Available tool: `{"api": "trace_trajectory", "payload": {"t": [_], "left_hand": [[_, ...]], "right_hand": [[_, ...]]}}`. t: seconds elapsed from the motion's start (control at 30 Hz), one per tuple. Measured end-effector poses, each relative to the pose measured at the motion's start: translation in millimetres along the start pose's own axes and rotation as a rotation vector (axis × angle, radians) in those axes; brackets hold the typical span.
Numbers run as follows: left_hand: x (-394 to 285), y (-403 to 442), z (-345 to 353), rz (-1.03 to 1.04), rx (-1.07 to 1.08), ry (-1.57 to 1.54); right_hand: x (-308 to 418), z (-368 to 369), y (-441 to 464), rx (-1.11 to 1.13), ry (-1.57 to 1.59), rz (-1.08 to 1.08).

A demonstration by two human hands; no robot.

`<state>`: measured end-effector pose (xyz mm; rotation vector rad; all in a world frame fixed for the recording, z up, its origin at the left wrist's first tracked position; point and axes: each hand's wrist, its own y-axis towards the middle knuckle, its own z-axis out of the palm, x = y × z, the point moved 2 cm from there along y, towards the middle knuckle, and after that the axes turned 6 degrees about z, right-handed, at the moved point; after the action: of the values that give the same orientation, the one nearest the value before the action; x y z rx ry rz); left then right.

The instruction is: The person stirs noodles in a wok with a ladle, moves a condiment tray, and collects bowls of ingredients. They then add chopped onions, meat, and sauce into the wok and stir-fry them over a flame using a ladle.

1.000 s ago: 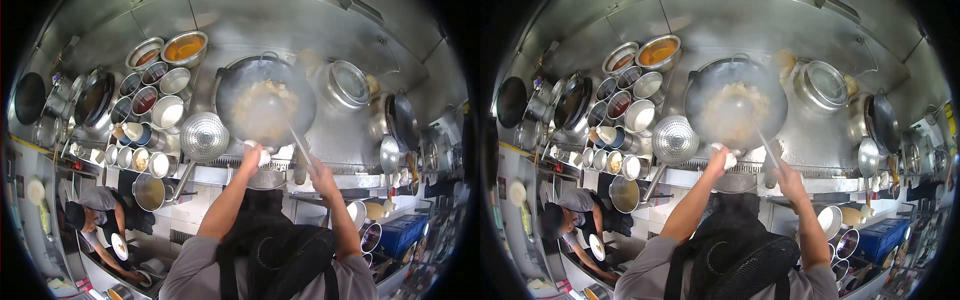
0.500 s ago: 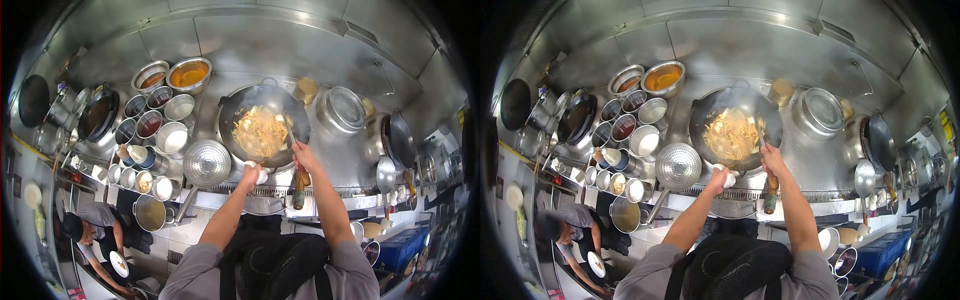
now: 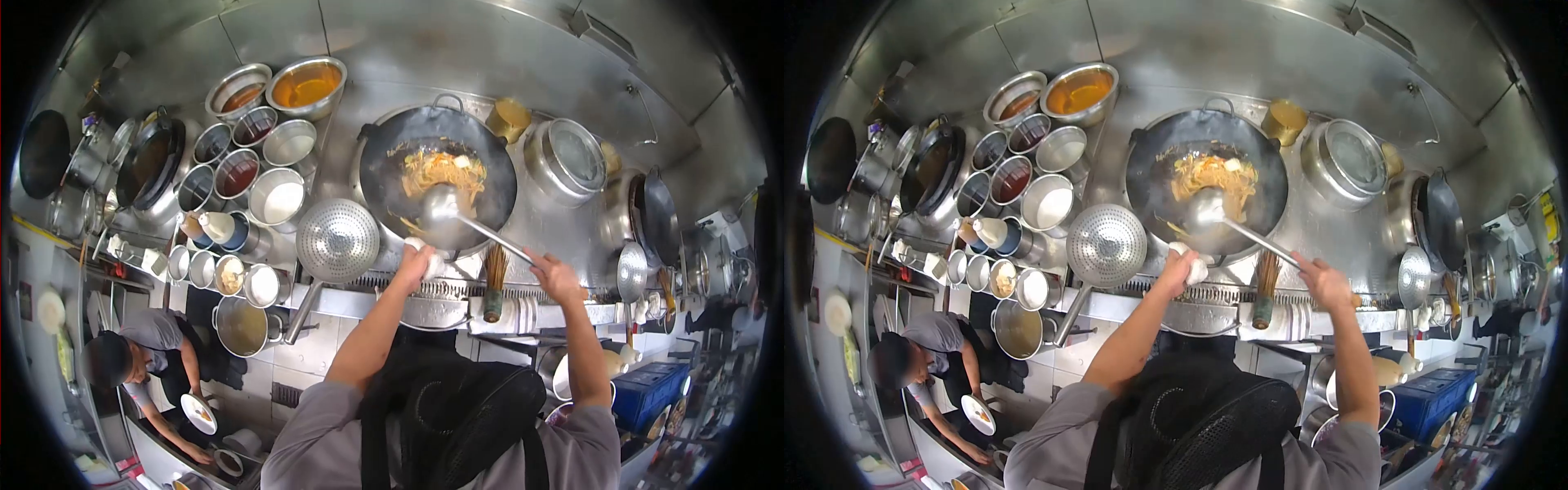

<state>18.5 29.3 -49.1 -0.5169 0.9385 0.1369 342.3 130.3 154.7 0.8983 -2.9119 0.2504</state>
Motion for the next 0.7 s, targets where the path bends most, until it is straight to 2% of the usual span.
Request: {"api": "trace_trajectory", "payload": {"t": [0.03,0.07,0.13,0.3,0.37,0.47,0.53,0.67,0.7], "left_hand": [[-5,-4,4,0.002,-0.009,-0.018],[-12,-7,8,0.005,-0.017,-0.036],[-9,-6,6,-0.022,-0.003,-0.038],[5,0,-2,0.052,0.013,-0.035],[2,-1,1,0.031,-0.008,-0.044],[2,-3,4,0.033,-0.033,-0.117],[3,0,2,0.026,-0.031,-0.09],[-3,-4,1,0.006,-0.023,-0.037],[-9,-8,3,0.006,-0.033,-0.021]], "right_hand": [[-2,-13,-8,-0.04,-0.169,0.046],[-2,-27,-15,-0.029,-0.174,0.054],[4,-61,-31,-0.145,-0.27,0.023],[46,-160,-69,-0.056,-0.241,0.127],[51,-167,-81,-0.035,-0.217,0.14],[51,-148,-78,0.123,0.005,0.182],[42,-103,-59,0.098,-0.007,0.164],[10,28,-12,-0.074,0.462,0.212],[21,35,-8,-0.041,0.546,0.327]]}}
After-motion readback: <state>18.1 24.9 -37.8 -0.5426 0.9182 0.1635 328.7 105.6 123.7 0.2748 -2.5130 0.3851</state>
